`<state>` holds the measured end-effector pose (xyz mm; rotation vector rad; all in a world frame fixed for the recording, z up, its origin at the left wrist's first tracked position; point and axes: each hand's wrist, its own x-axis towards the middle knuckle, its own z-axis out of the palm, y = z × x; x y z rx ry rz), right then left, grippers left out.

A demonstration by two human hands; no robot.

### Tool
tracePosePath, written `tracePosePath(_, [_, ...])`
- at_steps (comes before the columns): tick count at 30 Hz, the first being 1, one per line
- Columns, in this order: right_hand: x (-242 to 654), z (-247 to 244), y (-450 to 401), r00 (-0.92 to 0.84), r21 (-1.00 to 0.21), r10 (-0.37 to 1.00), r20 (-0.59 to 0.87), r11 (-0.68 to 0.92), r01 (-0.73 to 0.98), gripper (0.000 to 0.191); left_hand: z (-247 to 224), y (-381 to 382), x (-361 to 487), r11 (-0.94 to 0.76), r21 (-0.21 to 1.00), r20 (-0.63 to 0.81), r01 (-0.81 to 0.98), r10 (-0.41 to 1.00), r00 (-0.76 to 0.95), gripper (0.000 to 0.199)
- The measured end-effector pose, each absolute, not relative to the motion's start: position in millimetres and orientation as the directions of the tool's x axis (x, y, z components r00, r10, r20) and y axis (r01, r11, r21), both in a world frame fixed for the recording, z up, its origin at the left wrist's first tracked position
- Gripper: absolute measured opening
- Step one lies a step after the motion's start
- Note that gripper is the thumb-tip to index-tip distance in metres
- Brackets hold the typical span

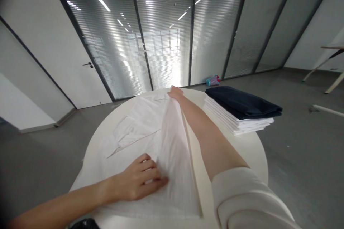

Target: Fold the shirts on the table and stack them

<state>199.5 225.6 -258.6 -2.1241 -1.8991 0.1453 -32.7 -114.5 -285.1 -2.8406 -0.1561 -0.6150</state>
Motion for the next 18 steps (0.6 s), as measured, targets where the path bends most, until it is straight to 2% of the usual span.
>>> tracePosePath(3, [175.9,-282.0,223.3,0.089,-0.273,0.995,0.038,-0.075,0.959,0.048,-300.4,-115.1,-54.2,-0.978,-0.088,0.342,0.187,0.147,0.928,0.016])
tracePosePath(8, [169.1,-302.1,224.7,0.084,-0.247,0.996,-0.004,-0.083,0.965,0.053,-318.8,-116.7,-66.8,-0.951,0.118,0.272,0.285,0.307,0.912,0.032])
tracePosePath(12, [168.3,-304.8,228.8,0.085,-0.23,0.996,0.004,-0.082,0.97,0.05,-322.2,-119.4,-68.4,-0.947,0.171,0.283,0.272,0.311,0.907,0.023])
tracePosePath(18, [157.5,-309.8,230.2,0.04,-0.218,0.998,0.054,-0.027,0.976,0.041,-323.6,-121.2,-74.7,-0.957,0.164,0.409,0.237,0.285,0.867,0.016])
